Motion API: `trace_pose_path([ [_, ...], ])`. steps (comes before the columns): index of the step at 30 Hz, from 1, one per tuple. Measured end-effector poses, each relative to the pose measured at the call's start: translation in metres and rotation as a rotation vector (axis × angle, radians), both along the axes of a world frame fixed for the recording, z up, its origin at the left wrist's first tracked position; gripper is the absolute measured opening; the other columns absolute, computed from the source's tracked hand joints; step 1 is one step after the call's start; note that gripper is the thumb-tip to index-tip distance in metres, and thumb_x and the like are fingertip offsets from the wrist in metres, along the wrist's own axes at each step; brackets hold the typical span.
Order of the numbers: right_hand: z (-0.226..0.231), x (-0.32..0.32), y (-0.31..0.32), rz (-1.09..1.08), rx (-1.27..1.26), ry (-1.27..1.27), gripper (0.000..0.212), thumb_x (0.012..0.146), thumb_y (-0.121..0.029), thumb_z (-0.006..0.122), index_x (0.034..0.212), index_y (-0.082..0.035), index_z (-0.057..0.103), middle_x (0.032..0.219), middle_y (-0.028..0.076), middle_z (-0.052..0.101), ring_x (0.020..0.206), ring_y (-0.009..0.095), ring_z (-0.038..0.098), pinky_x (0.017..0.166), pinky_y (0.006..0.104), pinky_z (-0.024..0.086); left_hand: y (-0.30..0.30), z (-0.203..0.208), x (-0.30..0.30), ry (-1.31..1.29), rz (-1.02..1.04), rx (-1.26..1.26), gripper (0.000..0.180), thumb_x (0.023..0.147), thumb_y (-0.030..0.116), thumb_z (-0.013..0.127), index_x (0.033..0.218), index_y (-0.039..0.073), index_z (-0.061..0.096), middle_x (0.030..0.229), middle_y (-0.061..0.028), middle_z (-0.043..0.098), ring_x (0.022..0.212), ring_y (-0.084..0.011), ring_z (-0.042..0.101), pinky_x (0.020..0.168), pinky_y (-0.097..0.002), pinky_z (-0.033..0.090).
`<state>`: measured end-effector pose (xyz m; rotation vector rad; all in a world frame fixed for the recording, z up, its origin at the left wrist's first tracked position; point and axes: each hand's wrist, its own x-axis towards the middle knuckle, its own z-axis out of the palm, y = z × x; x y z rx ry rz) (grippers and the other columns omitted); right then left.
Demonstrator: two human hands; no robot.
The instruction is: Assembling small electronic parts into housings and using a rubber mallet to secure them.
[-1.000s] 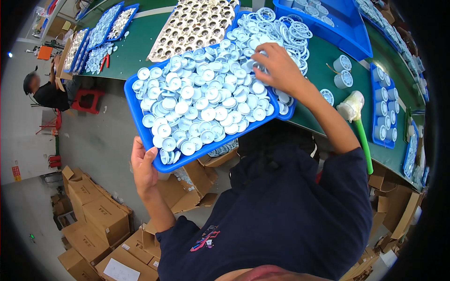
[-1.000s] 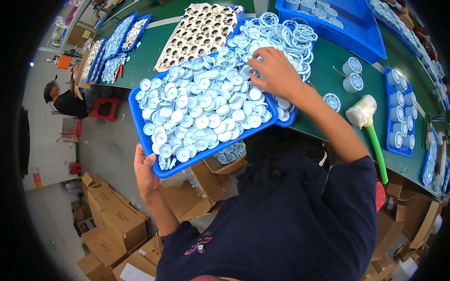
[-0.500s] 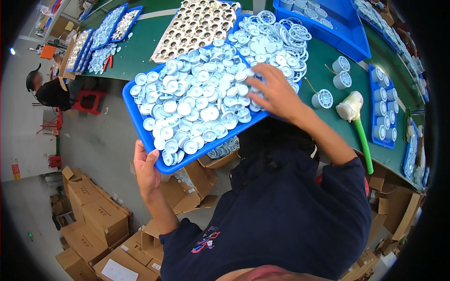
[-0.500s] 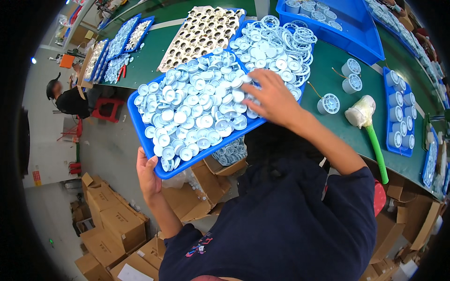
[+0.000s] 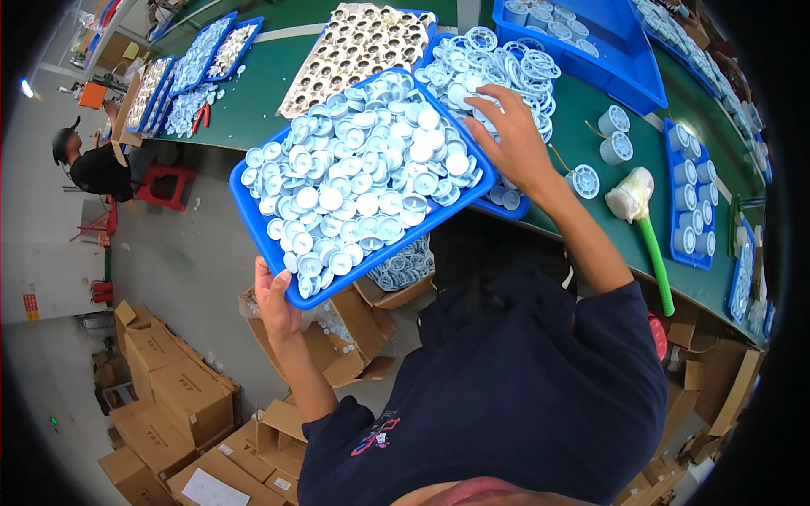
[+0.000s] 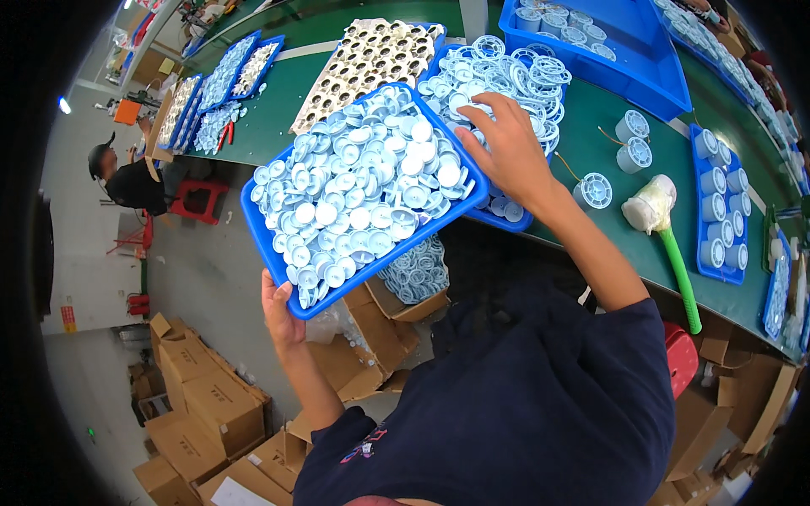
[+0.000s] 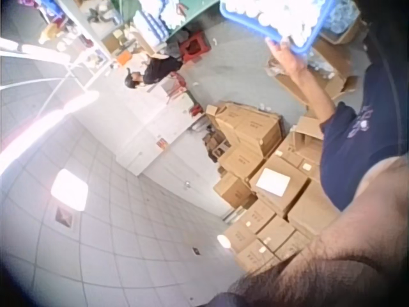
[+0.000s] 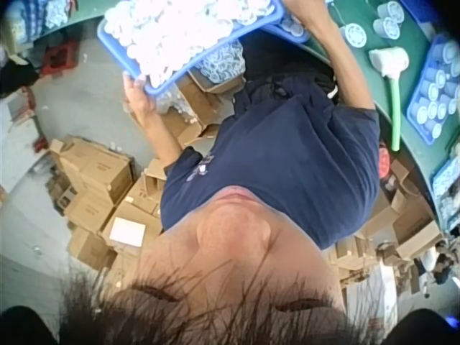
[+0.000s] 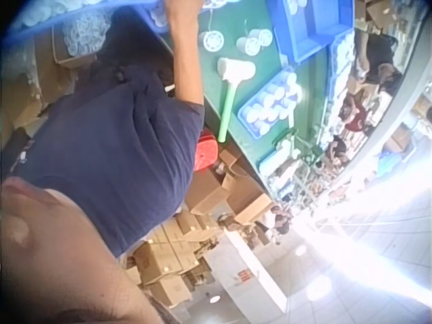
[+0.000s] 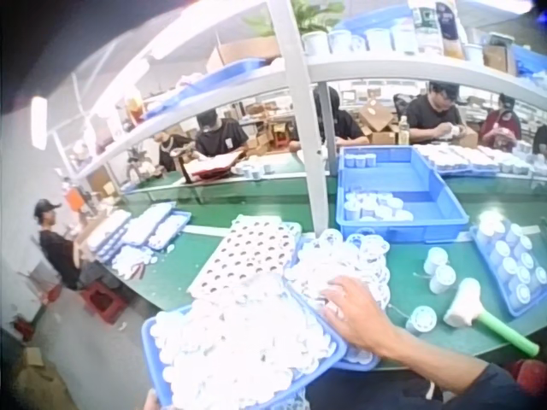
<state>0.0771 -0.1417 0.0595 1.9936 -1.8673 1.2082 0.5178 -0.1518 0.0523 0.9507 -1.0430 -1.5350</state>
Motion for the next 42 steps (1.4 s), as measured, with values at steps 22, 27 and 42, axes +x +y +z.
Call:
trace_pose_path([
  [22, -0.008, -0.013, 0.0, -0.046, 0.165, 0.045, 0.026, 0.094, -0.014, 0.07, 0.118, -0.005, 0.069, 0.129, 0.017, 0.061, 0.126, 0.037, 0.055, 0.105, 0.0475, 0.044, -0.197, -0.042, 0.018, 0.291, 0.29, -0.257, 0.031, 0.098, 0.002, 0.06, 0.126, 0.005, 0.048, 0.131, -0.0124, 0.061, 0.119, -0.0247, 0.064, 0.1, -0.0421, 0.056],
  [27, -0.003, -0.012, -0.033, 0.11, 0.146, 0.043, 0.024, 0.088, -0.007, 0.073, 0.112, -0.006, 0.07, 0.122, 0.012, 0.064, 0.117, 0.034, 0.059, 0.094, 0.0432, 0.053, -0.272, -0.07, 0.03, 0.269, 0.306, -0.316, 0.027, 0.098, 0.0, 0.059, 0.121, 0.004, 0.048, 0.126, -0.014, 0.062, 0.117, -0.0244, 0.064, 0.101, -0.0413, 0.055],
  [42, -0.009, -0.003, -0.133, 0.177, 0.09, 0.315, 0.029, 0.078, -0.009, 0.077, 0.103, -0.007, 0.063, 0.101, 0.009, 0.062, 0.102, 0.03, 0.058, 0.085, 0.0418, 0.049, -0.353, -0.117, 0.013, 0.116, 0.332, -0.186, 0.026, 0.098, 0.002, 0.058, 0.121, 0.001, 0.047, 0.133, -0.019, 0.059, 0.118, -0.0329, 0.065, 0.096, -0.052, 0.059],
])
